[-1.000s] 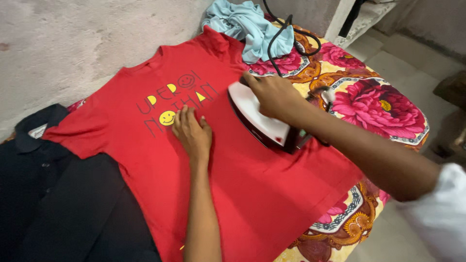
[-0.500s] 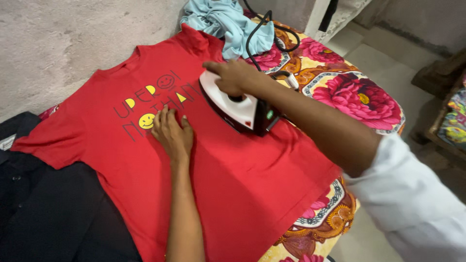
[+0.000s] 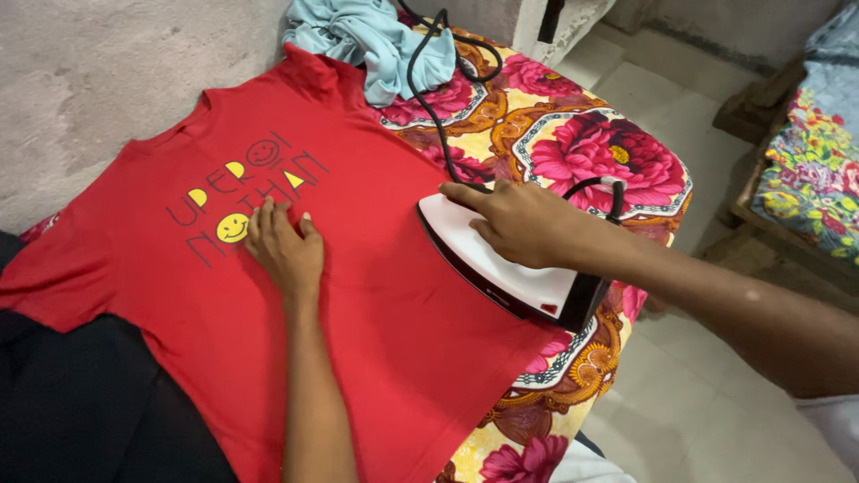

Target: The person lays out a black shirt, a light blue t-shirt, and a red t-shirt on a floral-patterned surface. They smooth each garment by hand and then use an electric iron to press the red t-shirt, moving the iron across the fabric to remove wrinkles.

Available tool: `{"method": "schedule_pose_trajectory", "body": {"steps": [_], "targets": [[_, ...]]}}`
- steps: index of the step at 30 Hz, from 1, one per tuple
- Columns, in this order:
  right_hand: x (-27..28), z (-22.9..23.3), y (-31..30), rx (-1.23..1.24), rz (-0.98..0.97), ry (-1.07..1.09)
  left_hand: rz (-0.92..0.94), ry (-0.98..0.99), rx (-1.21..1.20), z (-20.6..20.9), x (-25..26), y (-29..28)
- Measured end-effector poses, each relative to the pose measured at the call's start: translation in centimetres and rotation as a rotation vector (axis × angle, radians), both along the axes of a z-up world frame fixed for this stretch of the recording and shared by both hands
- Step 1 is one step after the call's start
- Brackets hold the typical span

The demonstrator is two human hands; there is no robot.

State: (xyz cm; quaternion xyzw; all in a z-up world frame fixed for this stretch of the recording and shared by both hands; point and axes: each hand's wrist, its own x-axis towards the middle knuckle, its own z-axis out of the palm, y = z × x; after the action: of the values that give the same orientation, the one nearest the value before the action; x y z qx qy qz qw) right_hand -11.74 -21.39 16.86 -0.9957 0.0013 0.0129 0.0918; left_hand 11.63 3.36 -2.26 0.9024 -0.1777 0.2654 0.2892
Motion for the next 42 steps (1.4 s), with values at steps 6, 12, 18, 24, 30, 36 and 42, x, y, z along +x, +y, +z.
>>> {"method": "schedule_pose_trajectory", "body": {"steps": [6,12,18,24,30,36,42], "targets": [[4.5,-1.3,-0.2,-0.004,-0.081,0.028,0.0,0.019,0.004,0.2,-0.1,-0.2],[14.1,-4.3,0.2,0.013,-0.027,-0.185,0.004,-0.001,0.013,-0.2,0.2,-0.2],[15.5,-5.3,0.2,-0.027,0.027,-0.28,-0.016,-0.037,0.023,-0.7,0.6,0.3],[6.1,-2.8,0.7,0.005,-0.002,-0.123,-0.036,-0.013,0.004,-0.3,0.3,0.3],[-3.5,0.1,0.9,-0.02,-0.052,-0.015,-0.023,-0.045,0.031,-0.6,0.5,0.4],[-3.8,0.7,0.8,-0.029,-0.089,0.064,-0.005,-0.076,0.002,-0.9,0.9,0.2],[3.2,-1.0,1.4,-0.052,-0.072,0.022,0.019,-0.027,-0.065,0.1,0.4,-0.3]]}}
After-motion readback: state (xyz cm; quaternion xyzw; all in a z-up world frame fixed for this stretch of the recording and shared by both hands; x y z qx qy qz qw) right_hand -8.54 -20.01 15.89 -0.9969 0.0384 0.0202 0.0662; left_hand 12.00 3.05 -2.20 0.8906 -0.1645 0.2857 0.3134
